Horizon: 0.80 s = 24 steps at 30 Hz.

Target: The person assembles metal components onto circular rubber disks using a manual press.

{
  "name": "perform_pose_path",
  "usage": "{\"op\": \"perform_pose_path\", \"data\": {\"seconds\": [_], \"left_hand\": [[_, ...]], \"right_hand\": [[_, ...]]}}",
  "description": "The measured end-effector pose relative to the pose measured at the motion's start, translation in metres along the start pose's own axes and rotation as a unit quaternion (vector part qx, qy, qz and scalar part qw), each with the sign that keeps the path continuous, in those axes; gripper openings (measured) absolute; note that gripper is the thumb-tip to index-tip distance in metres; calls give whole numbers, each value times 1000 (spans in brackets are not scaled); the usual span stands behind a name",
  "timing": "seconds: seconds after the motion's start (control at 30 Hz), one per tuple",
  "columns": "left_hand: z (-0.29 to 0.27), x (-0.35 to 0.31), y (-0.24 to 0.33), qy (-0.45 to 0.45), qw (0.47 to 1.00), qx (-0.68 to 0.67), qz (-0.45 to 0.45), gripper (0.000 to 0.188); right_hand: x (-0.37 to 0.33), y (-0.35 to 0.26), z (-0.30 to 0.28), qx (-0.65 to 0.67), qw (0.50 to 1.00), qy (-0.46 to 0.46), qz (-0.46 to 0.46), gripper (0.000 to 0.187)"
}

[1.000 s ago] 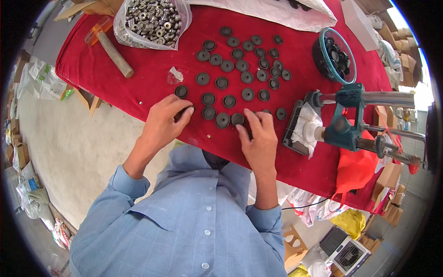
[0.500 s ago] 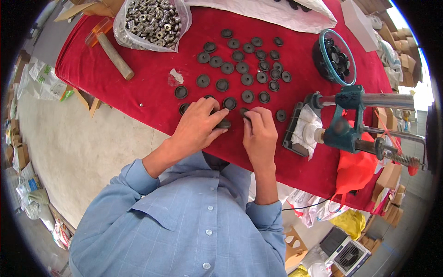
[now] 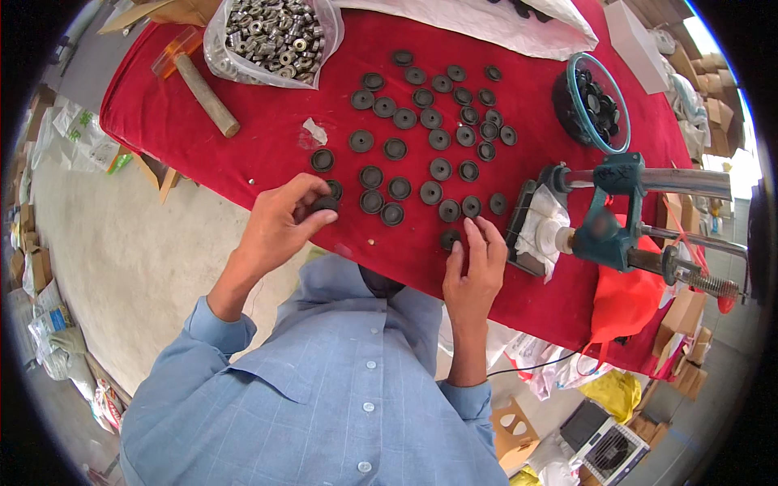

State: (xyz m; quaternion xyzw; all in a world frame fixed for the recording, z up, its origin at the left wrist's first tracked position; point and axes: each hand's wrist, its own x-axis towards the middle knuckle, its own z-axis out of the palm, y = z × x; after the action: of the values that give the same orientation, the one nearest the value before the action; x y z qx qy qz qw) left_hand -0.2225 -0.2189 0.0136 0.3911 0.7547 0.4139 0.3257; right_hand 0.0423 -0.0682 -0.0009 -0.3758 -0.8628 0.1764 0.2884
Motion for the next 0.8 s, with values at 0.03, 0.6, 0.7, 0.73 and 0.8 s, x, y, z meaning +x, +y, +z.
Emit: {"op": "perform_pose_path", "data": {"seconds": [0.03, 0.6, 0.7, 0.73, 0.8], "left_hand": [[-3, -2, -8, 1, 1000, 1, 0, 38], [38, 7, -12, 28, 914, 379, 143, 99], [45, 27, -10, 27, 911, 378, 160, 99], [45, 33, -8, 22, 911, 374, 170, 99], [44, 37, -2, 5, 913, 372, 165, 98]], "right_hand": [[-4, -1, 0, -24, 1000, -10, -14, 46], [30, -43, 62, -86, 964, -211, -141, 89], [40, -42, 61, -95, 965, -201, -143, 88], [43, -41, 59, -97, 964, -203, -141, 87], [48, -34, 46, -97, 971, -184, -120, 86]]}}
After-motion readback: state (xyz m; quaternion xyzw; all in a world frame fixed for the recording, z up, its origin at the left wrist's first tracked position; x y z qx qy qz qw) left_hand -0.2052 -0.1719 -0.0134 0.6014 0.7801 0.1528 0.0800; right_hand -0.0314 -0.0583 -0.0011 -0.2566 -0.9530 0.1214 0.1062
